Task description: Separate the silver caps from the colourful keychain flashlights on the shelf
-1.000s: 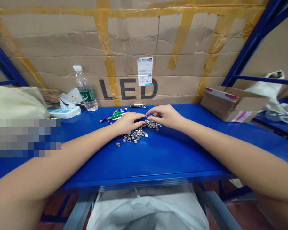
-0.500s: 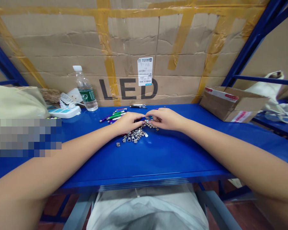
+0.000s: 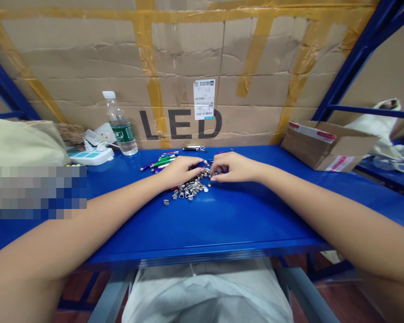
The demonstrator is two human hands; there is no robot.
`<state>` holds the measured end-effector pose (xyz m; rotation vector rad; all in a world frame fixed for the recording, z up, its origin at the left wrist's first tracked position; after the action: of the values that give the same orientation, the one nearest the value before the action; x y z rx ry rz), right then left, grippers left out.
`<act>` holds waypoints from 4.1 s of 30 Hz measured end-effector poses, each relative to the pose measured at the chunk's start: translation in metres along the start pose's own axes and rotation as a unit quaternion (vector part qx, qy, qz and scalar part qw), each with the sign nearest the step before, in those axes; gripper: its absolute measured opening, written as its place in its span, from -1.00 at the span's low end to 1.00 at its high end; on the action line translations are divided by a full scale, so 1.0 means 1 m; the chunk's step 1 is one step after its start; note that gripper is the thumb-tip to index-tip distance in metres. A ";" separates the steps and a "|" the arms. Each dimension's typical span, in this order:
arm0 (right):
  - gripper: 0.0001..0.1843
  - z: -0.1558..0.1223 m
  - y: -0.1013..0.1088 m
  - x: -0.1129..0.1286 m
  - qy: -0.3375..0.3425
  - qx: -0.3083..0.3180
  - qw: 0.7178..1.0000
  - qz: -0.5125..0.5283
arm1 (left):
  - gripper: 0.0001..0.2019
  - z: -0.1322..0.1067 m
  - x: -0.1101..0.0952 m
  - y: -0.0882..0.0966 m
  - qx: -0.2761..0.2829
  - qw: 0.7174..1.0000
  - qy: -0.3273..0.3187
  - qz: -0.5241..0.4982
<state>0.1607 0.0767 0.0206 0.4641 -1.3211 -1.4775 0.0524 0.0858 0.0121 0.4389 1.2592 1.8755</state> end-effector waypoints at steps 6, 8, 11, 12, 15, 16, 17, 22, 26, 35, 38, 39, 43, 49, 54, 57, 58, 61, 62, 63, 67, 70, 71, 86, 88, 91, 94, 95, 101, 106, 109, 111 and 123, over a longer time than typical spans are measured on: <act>-0.85 0.003 -0.020 0.005 0.012 0.066 0.998 0.009 | -0.78 0.000 0.002 -0.001 -0.009 1.000 -0.005 0.007; -0.83 0.004 -0.022 0.005 0.002 0.064 0.998 0.007 | -0.78 -0.001 0.003 -0.002 -0.011 1.000 -0.005 0.011; -0.79 0.005 -0.024 0.006 -0.012 0.057 0.998 0.012 | -0.79 -0.001 0.005 -0.003 -0.012 1.000 -0.008 0.014; -0.80 0.005 -0.025 0.006 -0.014 0.059 0.998 0.015 | -0.79 -0.001 0.005 -0.003 -0.012 1.000 -0.010 0.015; -0.86 0.006 -0.027 0.007 -0.024 0.061 0.998 0.017 | -0.79 -0.001 0.005 -0.003 -0.013 1.000 -0.013 0.018; -0.87 0.007 -0.026 0.006 -0.029 0.057 0.998 0.016 | -0.79 -0.001 0.005 -0.003 -0.014 1.000 -0.013 0.019; -0.89 0.007 -0.025 0.005 -0.034 0.051 0.998 0.013 | -0.79 -0.001 0.005 -0.003 -0.015 1.000 -0.012 0.019; -0.92 0.006 -0.021 -0.002 -0.053 0.037 0.998 0.000 | -0.79 -0.001 0.003 -0.002 -0.013 1.000 -0.014 0.018; -0.89 0.005 -0.019 -0.004 -0.062 0.035 0.997 0.005 | -0.79 -0.001 0.002 -0.002 -0.012 1.000 -0.016 0.020; -0.86 0.009 -0.023 -0.011 -0.081 0.005 0.995 -0.065 | -0.78 -0.001 0.000 -0.001 -0.004 1.000 -0.020 0.016; -0.88 0.009 -0.022 -0.012 -0.079 -0.003 0.995 -0.058 | -0.79 -0.001 0.000 -0.001 -0.006 1.000 -0.017 0.015; -0.89 0.009 -0.019 -0.011 -0.072 -0.013 0.996 -0.056 | -0.79 -0.001 0.000 -0.001 -0.007 1.000 -0.016 0.014; -0.90 0.006 0.004 -0.006 -0.044 -0.112 0.992 -0.045 | -0.79 -0.001 0.000 -0.001 -0.002 1.000 -0.010 0.013; -0.88 -0.001 0.023 0.001 -0.007 -0.223 0.974 -0.044 | -0.75 -0.001 -0.001 0.001 0.003 1.000 0.004 0.003; -0.83 -0.002 0.024 0.003 -0.008 -0.241 0.969 -0.052 | -0.76 -0.001 -0.001 0.001 0.005 1.000 0.008 -0.011; -0.83 -0.002 0.024 0.004 -0.005 -0.234 0.971 -0.054 | -0.76 -0.001 0.000 0.000 0.005 1.000 0.004 -0.010; -0.83 -0.001 0.023 0.005 0.001 -0.223 0.973 -0.056 | -0.76 -0.001 0.000 0.000 0.004 1.000 0.002 -0.008; -0.84 0.001 0.020 0.009 0.018 -0.194 0.978 -0.070 | -0.76 -0.001 0.001 -0.001 0.004 1.000 0.000 -0.002; -0.84 0.001 0.019 0.010 0.022 -0.187 0.979 -0.078 | -0.76 -0.001 0.001 -0.001 0.005 1.000 0.000 -0.001; -0.83 0.001 0.019 0.011 0.025 -0.181 0.979 -0.088 | -0.76 -0.001 0.001 -0.001 0.006 1.000 0.000 -0.001; -0.83 0.001 0.017 0.011 0.036 -0.163 0.979 -0.115 | -0.76 -0.001 0.000 -0.001 0.004 1.000 -0.002 -0.003; -0.81 0.001 0.016 0.010 0.041 -0.159 0.979 -0.119 | -0.77 -0.001 0.000 -0.001 0.003 1.000 -0.001 -0.005; -0.81 0.001 0.016 0.009 0.043 -0.157 0.980 -0.118 | -0.77 -0.001 0.001 -0.001 0.003 1.000 0.001 -0.005; -0.70 -0.002 0.010 0.014 0.077 -0.133 0.974 -0.166 | -0.76 -0.001 0.001 -0.002 0.004 1.000 -0.008 -0.010; -0.67 -0.003 0.009 0.016 0.083 -0.126 0.972 -0.179 | -0.76 -0.001 0.002 -0.002 0.002 1.000 -0.008 -0.009; -0.64 -0.004 0.008 0.017 0.085 -0.110 0.973 -0.184 | -0.76 -0.001 0.003 -0.002 0.002 1.000 -0.007 -0.008; -0.63 -0.003 0.007 0.014 0.065 -0.089 0.983 -0.148 | -0.77 -0.001 0.005 -0.003 0.010 1.000 -0.008 -0.002; -0.63 -0.003 0.007 0.012 0.054 -0.083 0.987 -0.125 | -0.76 -0.001 0.005 -0.004 0.013 1.000 -0.008 0.001; -0.66 -0.003 0.015 0.000 -0.009 -0.130 0.992 -0.007 | -0.78 0.000 0.005 -0.001 0.009 1.000 0.012 -0.013; -0.67 -0.003 0.020 -0.001 -0.029 -0.167 0.985 -0.027 | -0.78 0.000 0.008 0.008 -0.019 0.999 0.040 -0.014; -0.69 0.002 0.009 0.009 0.019 -0.134 0.987 -0.082 | -0.78 0.001 0.015 0.019 -0.059 0.995 0.069 -0.036; -0.69 0.006 -0.002 0.015 0.039 -0.100 0.988 -0.114 | -0.78 0.000 0.020 0.026 -0.089 0.990 0.088 -0.059; -0.53 0.012 -0.045 0.034 0.044 0.045 0.995 -0.075 | -0.78 -0.002 0.026 0.025 -0.092 0.987 0.113 -0.066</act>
<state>0.1184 0.0460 -0.0037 0.6924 -1.3101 -1.5064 0.0243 0.1006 0.0289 0.0445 1.2142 1.9462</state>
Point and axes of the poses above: each hand's wrist, its own z-axis towards the middle knuckle, its own y-axis out of the back of the hand, x = y × z, the point moved 8 cm from there along z, towards the middle knuckle, and after that the axes turned 8 degrees about z, right-handed, at the moved point
